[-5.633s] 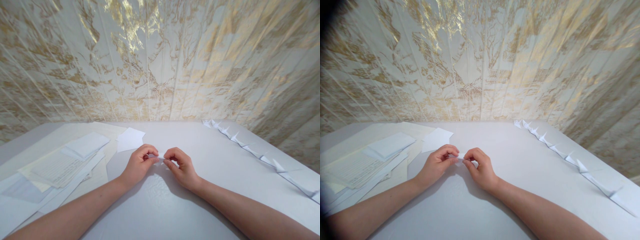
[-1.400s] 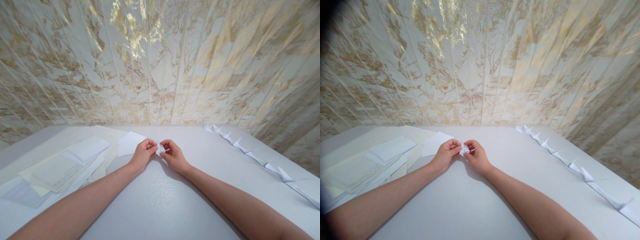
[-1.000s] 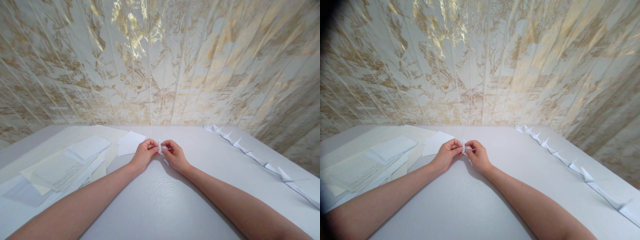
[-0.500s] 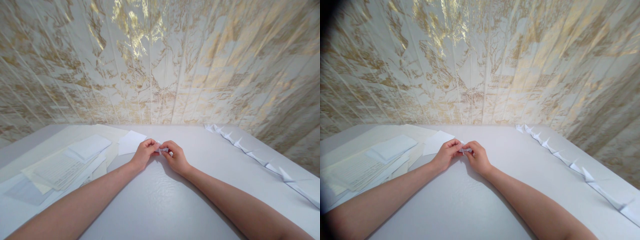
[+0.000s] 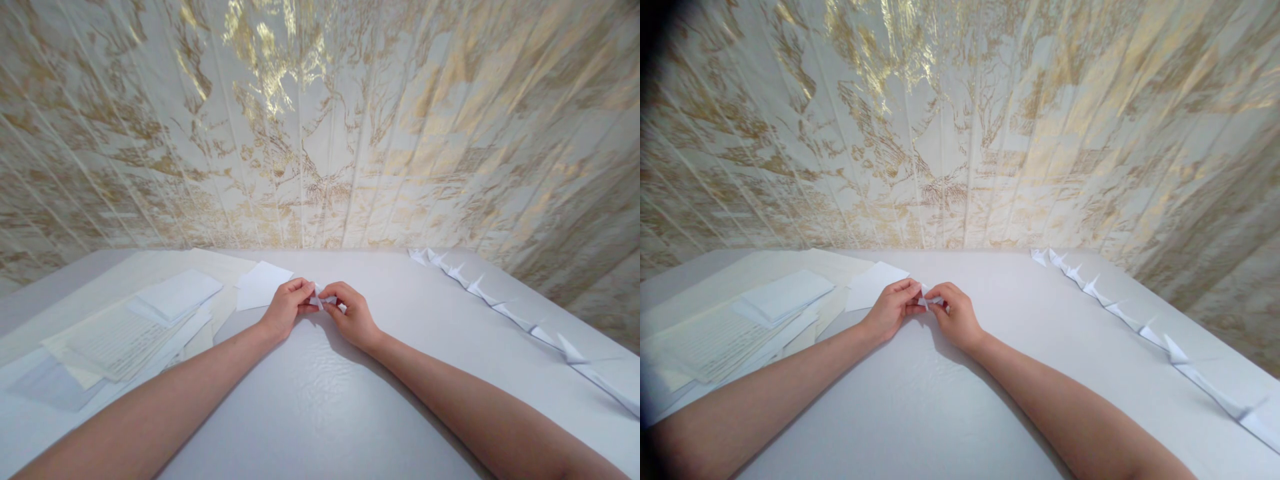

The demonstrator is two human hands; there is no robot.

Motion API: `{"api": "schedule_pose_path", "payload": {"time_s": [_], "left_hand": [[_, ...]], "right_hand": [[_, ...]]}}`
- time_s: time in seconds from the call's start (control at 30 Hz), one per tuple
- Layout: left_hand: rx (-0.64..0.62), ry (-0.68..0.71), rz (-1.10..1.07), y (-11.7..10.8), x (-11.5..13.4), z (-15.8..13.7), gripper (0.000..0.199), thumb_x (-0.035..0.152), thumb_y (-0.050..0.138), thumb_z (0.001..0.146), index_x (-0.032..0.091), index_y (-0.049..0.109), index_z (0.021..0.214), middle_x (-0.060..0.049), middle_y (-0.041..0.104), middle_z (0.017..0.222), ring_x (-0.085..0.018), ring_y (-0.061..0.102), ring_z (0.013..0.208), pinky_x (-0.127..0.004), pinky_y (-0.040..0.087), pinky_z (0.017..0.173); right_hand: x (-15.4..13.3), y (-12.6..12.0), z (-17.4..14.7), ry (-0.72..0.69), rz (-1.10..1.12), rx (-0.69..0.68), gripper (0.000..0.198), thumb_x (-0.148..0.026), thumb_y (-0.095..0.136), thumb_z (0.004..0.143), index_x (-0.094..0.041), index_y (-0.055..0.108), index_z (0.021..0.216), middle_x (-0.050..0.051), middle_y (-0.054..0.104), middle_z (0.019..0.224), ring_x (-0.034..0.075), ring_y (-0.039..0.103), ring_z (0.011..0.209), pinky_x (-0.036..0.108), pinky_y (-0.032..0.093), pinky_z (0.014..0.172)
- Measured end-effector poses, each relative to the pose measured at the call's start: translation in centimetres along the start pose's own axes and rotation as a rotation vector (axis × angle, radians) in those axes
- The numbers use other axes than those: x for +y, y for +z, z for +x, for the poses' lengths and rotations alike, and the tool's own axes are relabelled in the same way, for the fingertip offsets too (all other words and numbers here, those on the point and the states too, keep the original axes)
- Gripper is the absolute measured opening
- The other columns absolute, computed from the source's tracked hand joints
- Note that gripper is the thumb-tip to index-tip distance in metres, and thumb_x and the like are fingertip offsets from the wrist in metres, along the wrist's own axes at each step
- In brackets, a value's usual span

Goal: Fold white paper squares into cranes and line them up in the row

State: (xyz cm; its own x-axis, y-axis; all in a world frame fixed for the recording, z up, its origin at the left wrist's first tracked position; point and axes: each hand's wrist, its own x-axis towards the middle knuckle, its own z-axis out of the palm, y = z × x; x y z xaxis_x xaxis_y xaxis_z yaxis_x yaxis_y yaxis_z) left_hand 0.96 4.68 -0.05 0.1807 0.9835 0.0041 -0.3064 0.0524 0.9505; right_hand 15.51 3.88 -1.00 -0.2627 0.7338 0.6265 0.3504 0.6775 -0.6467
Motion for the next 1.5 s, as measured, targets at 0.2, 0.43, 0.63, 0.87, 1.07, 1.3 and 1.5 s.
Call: {"api": "schedule_pose_path", "payload": {"time_s": [0.2, 0.43, 0.63, 0.87, 1.07, 1.3, 1.5], "left_hand": [[0.007, -0.005, -0.005, 0.05, 0.01, -0.05, 0.022, 0.030, 0.065, 0.065, 0.014, 0.051, 0.059, 0.004, 0.051, 0.056, -0.007, 0.051, 0.051, -0.020, 0.049, 0.052], [0.007, -0.010, -0.014, 0.02, 0.08, -0.13, 0.022, 0.031, 0.064, 0.065, 0.014, 0.051, 0.060, 0.003, 0.053, 0.056, -0.009, 0.053, 0.052, -0.022, 0.049, 0.052], [0.022, -0.009, 0.004, 0.06, 0.08, -0.04, 0.020, 0.029, 0.064, 0.064, 0.014, 0.051, 0.059, 0.003, 0.052, 0.056, -0.008, 0.052, 0.051, -0.021, 0.049, 0.051], [0.049, 0.000, 0.022, 0.27, 0.16, -0.17, 0.018, 0.027, 0.063, 0.063, 0.014, 0.051, 0.058, 0.004, 0.050, 0.055, -0.008, 0.051, 0.050, -0.021, 0.048, 0.050], [0.071, 0.006, 0.037, 0.24, 0.00, -0.07, 0.016, 0.025, 0.064, 0.062, 0.014, 0.053, 0.058, 0.004, 0.050, 0.055, -0.009, 0.052, 0.053, -0.023, 0.049, 0.055], [0.061, 0.000, 0.040, 0.14, -0.09, -0.17, 0.015, 0.025, 0.063, 0.062, 0.014, 0.054, 0.059, 0.003, 0.053, 0.056, -0.010, 0.054, 0.056, -0.024, 0.048, 0.057], [0.057, -0.012, 0.033, 0.14, -0.12, -0.04, 0.014, 0.024, 0.063, 0.062, 0.014, 0.055, 0.058, 0.003, 0.054, 0.055, -0.011, 0.054, 0.055, -0.025, 0.048, 0.058]], "right_hand": [[0.10, -0.02, 0.05, 0.012, 0.010, 0.008, 0.016, -0.006, 0.051, 0.071, -0.018, 0.058, 0.079, 0.003, 0.059, 0.078, 0.013, 0.055, 0.070, 0.023, 0.044, 0.059], [0.08, 0.00, -0.06, -0.026, 0.009, 0.007, 0.018, -0.004, 0.051, 0.070, -0.017, 0.058, 0.079, 0.003, 0.059, 0.077, 0.013, 0.054, 0.070, 0.023, 0.043, 0.059], [0.09, 0.01, -0.06, -0.028, 0.014, 0.008, 0.017, -0.005, 0.051, 0.071, -0.017, 0.058, 0.079, 0.003, 0.059, 0.077, 0.014, 0.054, 0.071, 0.023, 0.044, 0.059], [0.20, 0.00, -0.19, -0.042, -0.015, 0.001, 0.016, -0.006, 0.052, 0.072, -0.018, 0.059, 0.081, 0.004, 0.059, 0.078, 0.015, 0.055, 0.072, 0.024, 0.045, 0.059], [0.62, -0.04, -0.28, -0.154, -0.113, -0.019, 0.022, -0.002, 0.049, 0.073, -0.018, 0.058, 0.084, 0.005, 0.059, 0.082, 0.016, 0.056, 0.080, 0.028, 0.047, 0.071], [0.83, -0.06, -0.55, -0.219, -0.274, -0.042, 0.023, -0.003, 0.046, 0.076, -0.018, 0.058, 0.088, 0.008, 0.060, 0.086, 0.018, 0.054, 0.082, 0.030, 0.047, 0.073], [0.74, -0.10, -0.53, -0.242, -0.303, -0.054, 0.022, -0.004, 0.045, 0.077, -0.018, 0.058, 0.089, 0.008, 0.060, 0.087, 0.018, 0.054, 0.082, 0.030, 0.047, 0.073]]}}
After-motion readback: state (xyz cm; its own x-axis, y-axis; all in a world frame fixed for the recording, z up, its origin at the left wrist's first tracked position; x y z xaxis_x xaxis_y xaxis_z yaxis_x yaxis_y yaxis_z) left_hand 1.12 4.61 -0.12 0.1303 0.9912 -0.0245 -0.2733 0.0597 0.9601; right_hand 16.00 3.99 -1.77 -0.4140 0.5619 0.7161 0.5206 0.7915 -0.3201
